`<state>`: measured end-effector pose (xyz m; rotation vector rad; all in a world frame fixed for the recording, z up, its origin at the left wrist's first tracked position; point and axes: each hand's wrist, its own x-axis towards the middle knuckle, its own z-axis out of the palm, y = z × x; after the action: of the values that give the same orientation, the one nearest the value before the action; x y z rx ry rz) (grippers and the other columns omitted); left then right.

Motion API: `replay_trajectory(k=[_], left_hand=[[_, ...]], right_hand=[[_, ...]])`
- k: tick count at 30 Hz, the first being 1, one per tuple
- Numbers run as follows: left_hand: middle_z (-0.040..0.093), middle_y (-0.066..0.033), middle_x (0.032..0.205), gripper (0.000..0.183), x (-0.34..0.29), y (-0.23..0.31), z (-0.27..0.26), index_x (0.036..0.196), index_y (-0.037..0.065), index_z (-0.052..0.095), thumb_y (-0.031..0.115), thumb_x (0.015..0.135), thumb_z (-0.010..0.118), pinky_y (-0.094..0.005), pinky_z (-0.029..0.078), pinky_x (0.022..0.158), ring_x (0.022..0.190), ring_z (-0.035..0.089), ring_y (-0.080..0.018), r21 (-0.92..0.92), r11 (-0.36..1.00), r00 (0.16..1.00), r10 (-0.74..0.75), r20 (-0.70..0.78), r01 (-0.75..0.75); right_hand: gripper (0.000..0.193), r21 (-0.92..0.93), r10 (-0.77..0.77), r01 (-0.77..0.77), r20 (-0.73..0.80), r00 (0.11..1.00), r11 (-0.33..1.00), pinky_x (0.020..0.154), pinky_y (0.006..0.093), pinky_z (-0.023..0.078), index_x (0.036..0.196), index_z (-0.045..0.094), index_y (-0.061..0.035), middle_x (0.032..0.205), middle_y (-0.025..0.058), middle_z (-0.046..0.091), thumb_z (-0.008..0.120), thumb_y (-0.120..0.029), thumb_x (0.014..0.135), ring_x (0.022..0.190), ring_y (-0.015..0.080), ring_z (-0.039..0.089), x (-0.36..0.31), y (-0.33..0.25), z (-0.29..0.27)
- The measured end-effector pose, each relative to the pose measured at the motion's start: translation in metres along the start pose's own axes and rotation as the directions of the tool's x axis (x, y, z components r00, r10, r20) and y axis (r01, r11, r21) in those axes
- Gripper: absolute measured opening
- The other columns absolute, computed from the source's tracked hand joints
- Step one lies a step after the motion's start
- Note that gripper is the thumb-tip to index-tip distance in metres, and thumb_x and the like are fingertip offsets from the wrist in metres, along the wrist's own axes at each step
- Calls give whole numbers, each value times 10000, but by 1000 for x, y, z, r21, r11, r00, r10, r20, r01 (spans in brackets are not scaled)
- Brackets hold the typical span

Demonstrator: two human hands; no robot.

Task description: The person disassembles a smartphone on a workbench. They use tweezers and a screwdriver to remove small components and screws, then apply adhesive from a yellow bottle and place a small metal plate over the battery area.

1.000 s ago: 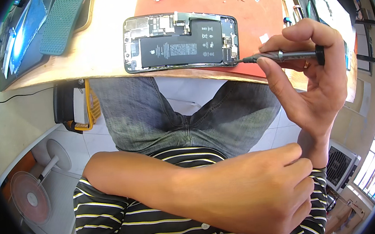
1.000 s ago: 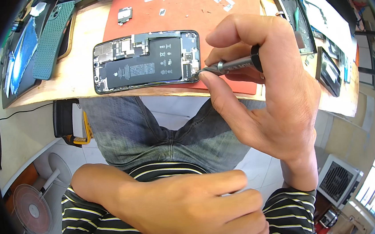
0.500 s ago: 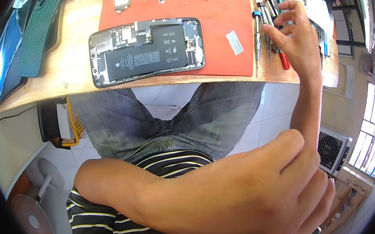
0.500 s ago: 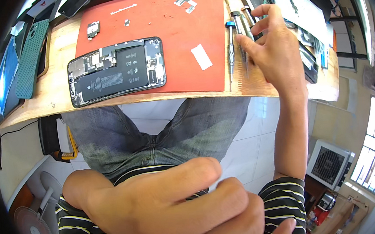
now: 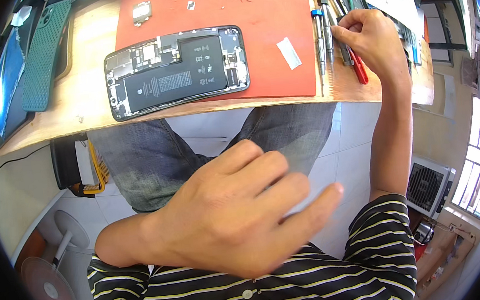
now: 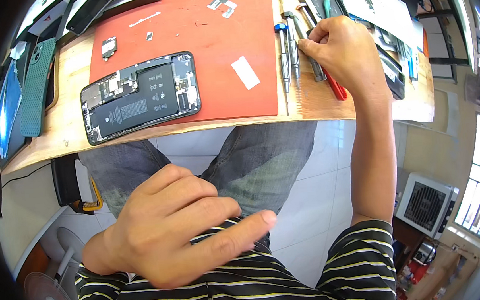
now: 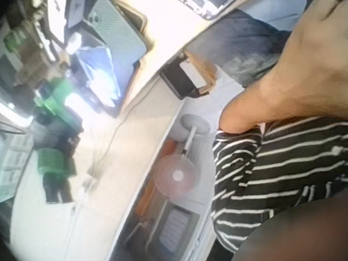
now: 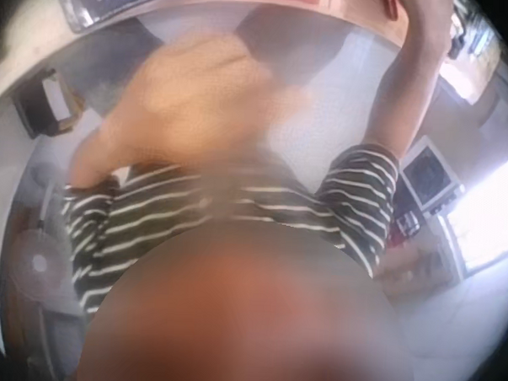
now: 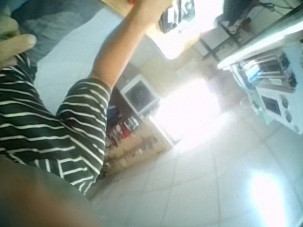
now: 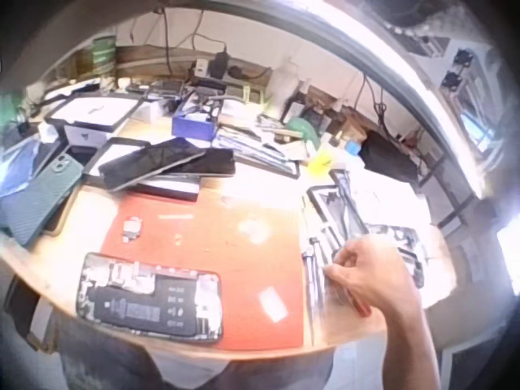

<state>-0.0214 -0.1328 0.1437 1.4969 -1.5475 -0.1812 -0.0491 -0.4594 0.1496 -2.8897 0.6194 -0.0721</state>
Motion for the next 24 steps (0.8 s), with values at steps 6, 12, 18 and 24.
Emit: replay_trajectory(k=[6,12,18,24], left_hand=[[609,-23,845,407,-24,-11,8,1172,50,776,148,778,801,-344,429,644,739,572,-203,17,996,994,-91,-56,92],[599,-32,862,372,-40,-15,9,1145,52,774,166,795,826,-349,444,664,781,578,-211,95,984,986,-145,-84,153],[647,-46,917,426,-49,-20,11,1154,42,760,140,753,867,-377,475,687,819,601,-245,182,964,979,-177,-104,194],[646,-93,966,321,-30,-21,54,1129,-23,750,144,864,679,-351,482,739,926,621,-236,264,952,985,-168,27,155]], right_hand=[[269,34,42,-39,-69,997,999,551,317,447,936,776,37,715,63,716,773,-230,896,589,110,578,14,3,-10],[232,-109,-7,4,-26,1000,994,533,326,460,998,785,-6,656,41,643,783,-218,903,532,124,551,28,3,1],[263,-55,28,-32,-74,997,998,557,350,480,1042,792,-25,633,32,601,777,-265,933,561,118,551,34,7,8],[373,-124,50,-49,5,999,991,781,373,564,1115,810,-33,896,159,792,758,-347,921,811,268,756,52,11,12]])
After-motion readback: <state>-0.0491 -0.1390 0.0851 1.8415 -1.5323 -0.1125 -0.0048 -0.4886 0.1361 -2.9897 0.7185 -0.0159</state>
